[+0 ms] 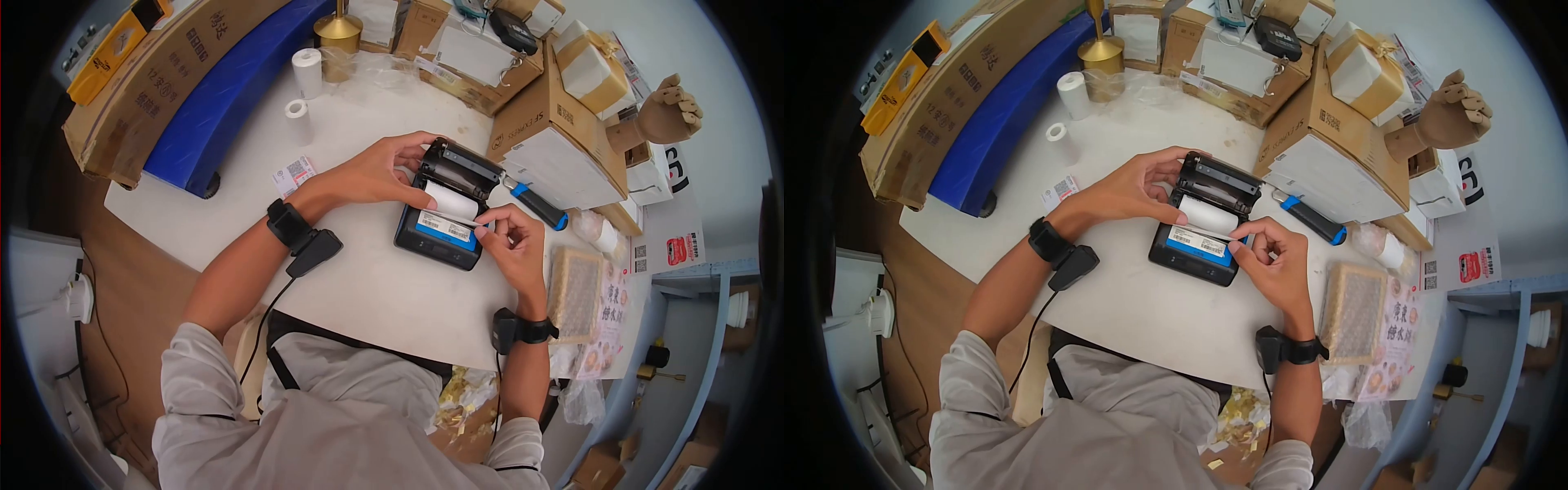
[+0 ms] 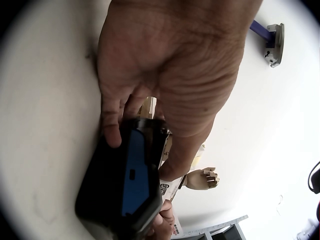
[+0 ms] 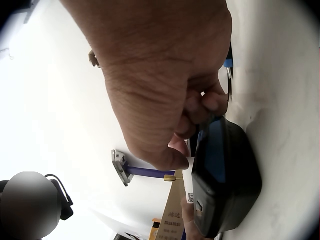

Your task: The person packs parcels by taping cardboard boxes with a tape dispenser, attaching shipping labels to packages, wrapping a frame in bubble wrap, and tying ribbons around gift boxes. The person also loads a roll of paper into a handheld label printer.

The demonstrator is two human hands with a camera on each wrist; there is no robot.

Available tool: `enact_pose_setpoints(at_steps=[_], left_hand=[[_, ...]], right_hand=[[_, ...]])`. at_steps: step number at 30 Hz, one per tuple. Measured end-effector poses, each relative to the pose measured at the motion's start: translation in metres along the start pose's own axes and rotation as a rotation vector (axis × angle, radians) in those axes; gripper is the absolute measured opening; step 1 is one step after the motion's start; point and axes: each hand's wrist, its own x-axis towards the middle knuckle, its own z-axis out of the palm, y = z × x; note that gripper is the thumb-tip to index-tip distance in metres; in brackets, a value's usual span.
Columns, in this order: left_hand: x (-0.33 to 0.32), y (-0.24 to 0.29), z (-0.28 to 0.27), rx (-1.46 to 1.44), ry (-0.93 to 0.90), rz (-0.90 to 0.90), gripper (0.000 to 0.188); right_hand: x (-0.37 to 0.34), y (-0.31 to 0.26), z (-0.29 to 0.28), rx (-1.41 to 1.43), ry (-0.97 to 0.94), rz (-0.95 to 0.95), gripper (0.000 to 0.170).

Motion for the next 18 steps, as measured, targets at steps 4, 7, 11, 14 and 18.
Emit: enact_pose_setpoints(at_steps=[4, 7, 11, 14, 18], left_hand=[[-0.0004, 0.0005, -0.0010, -0.008, 0.003, -0.022, 0.083], [-0.0005, 0.0002, -0.0011, -0.012, 0.009, -0.012, 0.081], [0.0004, -0.0011, -0.0025, 0.005, 0.001, -0.026, 0.080], [-0.0002, -0.0006, -0.0021, -0.015, 0.004, -0.032, 0.078], [-0.0004, -0.0010, -0.0026, -0.018, -0.011, -0.002, 0.075]], right_hand=[[0.0002, -0.0020, -0.0008, 0.001, 0.004, 0.000, 0.012], [0.0001, -0.0016, -0.0012, 0.009, 0.005, -0.017, 0.011], [0.0003, -0.0050, -0.0005, 0.013, 0.003, -0.017, 0.010], [-0.0002, -0.0048, -0.0007, 0.008, 0.003, -0.014, 0.009], [-0.0010, -0.0048, -0.0018, -0.025, 0.010, 0.003, 0.008]])
